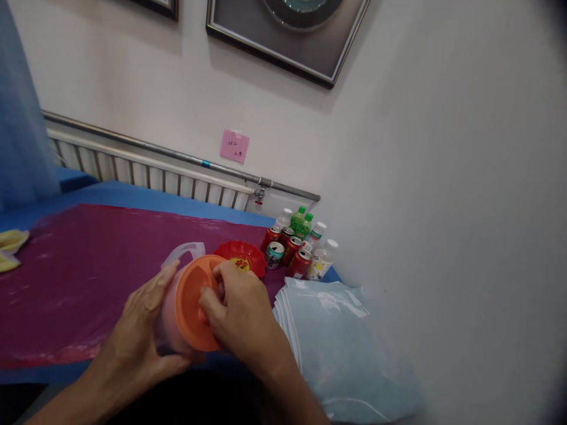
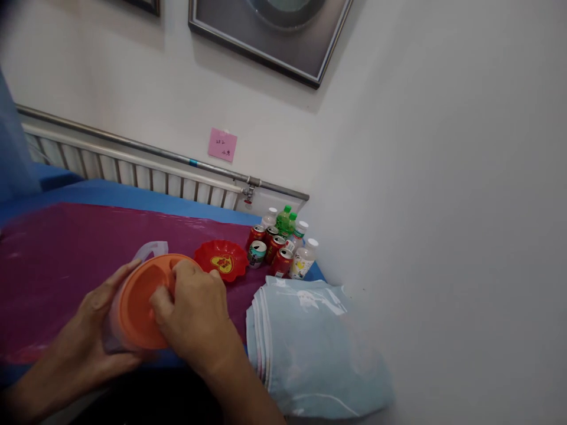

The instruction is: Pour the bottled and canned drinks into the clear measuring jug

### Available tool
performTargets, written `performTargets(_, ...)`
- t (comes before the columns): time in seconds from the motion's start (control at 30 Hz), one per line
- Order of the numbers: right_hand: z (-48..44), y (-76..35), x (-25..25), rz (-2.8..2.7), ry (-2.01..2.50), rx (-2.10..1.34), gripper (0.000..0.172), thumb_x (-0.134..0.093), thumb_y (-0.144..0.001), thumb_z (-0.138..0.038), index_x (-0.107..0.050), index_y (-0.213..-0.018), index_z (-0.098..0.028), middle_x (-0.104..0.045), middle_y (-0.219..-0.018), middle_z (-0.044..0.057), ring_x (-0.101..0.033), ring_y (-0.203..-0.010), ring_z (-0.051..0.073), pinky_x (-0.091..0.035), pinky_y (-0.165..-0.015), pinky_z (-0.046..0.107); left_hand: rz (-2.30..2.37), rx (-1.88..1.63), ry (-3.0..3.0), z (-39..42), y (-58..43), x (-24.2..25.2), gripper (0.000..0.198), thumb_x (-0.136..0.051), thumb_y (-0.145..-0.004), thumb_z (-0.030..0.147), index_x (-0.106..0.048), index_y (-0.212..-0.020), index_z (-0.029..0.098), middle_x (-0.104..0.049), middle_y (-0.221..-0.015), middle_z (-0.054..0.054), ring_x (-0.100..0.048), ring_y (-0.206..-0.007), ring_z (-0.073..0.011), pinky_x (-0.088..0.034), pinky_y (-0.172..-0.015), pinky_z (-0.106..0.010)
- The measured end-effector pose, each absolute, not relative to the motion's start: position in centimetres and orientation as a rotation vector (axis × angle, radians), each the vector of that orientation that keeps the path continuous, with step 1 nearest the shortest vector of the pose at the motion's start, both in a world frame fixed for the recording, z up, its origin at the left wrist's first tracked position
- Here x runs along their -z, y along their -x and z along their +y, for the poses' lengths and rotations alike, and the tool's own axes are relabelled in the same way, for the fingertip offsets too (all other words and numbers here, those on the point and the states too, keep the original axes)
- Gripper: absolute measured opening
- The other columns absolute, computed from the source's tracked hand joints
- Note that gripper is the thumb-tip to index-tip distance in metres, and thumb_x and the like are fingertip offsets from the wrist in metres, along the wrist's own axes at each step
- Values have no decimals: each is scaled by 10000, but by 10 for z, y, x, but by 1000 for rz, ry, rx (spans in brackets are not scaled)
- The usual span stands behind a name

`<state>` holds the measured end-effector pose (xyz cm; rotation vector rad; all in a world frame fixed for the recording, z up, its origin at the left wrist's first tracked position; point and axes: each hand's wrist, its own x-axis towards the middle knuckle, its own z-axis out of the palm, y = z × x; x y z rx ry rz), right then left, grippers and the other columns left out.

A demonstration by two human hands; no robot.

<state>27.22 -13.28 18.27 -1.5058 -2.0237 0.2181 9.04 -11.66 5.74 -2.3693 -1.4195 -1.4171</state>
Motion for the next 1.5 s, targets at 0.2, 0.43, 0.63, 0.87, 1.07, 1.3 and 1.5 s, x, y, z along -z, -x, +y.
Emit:
performTargets(0.2,-129,-273,-168,-1990,1404,-157,94,-553,-754,-182,-489,-690,-206,-557,-656,-34,-452,-605,130,-289,-597,268,-1294,1323,2279,-121,-95,-61,973,-611,-699,509,-220,-1522,168,-514,-1366,-198,-573,-1158,-351,-581,-910,-515)
performTargets(0.43,-136,-274,-162,-1982,1297,-49,100,-517,-765,-143,-471,-702,-205,-530,-654,-33,-436,-642,137,-277,-601,271,-1180,1260,2253,-125,-95,-71,952,-552,-695,486,-212,-1510,132,-532,-1287,-219,-586,-1106,-364,-597,-832,-527)
performTargets(0.63,-139,-274,-161,-1999,1247,23,111,-503,-780,-124,-484,-709,-208,-535,-659,-30,-449,-645,143,-289,-599,279,-1171,1239,2303,-123,-89,-62,1031,-636,-645,457,-192,-1519,137,-498,-1353,-202,-545,-1183,-345,-562,-944,-493)
performTargets(0.87,-140,-277,-161,-2005,1235,18,124,-485,-809,-129,-478,-717,-212,-555,-671,-26,-461,-649,147,-302,-619,278,-1112,1224,2396,-123,-78,-63,1065,-691,-675,508,-175,-1535,151,-484,-1416,-190,-516,-1274,-321,-528,-1046,-444)
performTargets(1.07,-144,-277,-158,-1983,1262,-28,110,-510,-809,-148,-482,-723,-211,-568,-682,-19,-473,-657,151,-322,-644,280,-1741,1791,2517,-106,-49,-92,797,-552,-740,721,-359,-1451,416,-454,-1501,6,-465,-1364,-259,-425,-1134,-457)
performTargets(1.3,-148,-274,-158,-1964,1315,-54,81,-503,-816,-140,-542,-784,-203,-592,-702,-1,-505,-684,169,-344,-666,288,-2099,1771,2777,-58,-80,-126,574,-609,-740,619,-615,-1150,216,-659,-1204,-45,-583,-1155,-245,-435,-1063,-371)
performTargets(1.5,-151,-278,-159,-2053,1356,-31,139,-529,-904,-203,-529,-764,-205,-613,-711,0,-541,-693,172,-339,-653,282,-2034,1495,2708,-54,-93,-141,206,-491,-713,402,-486,-666,201,-497,-635,36,-467,-646,-135,-337,-612,-267)
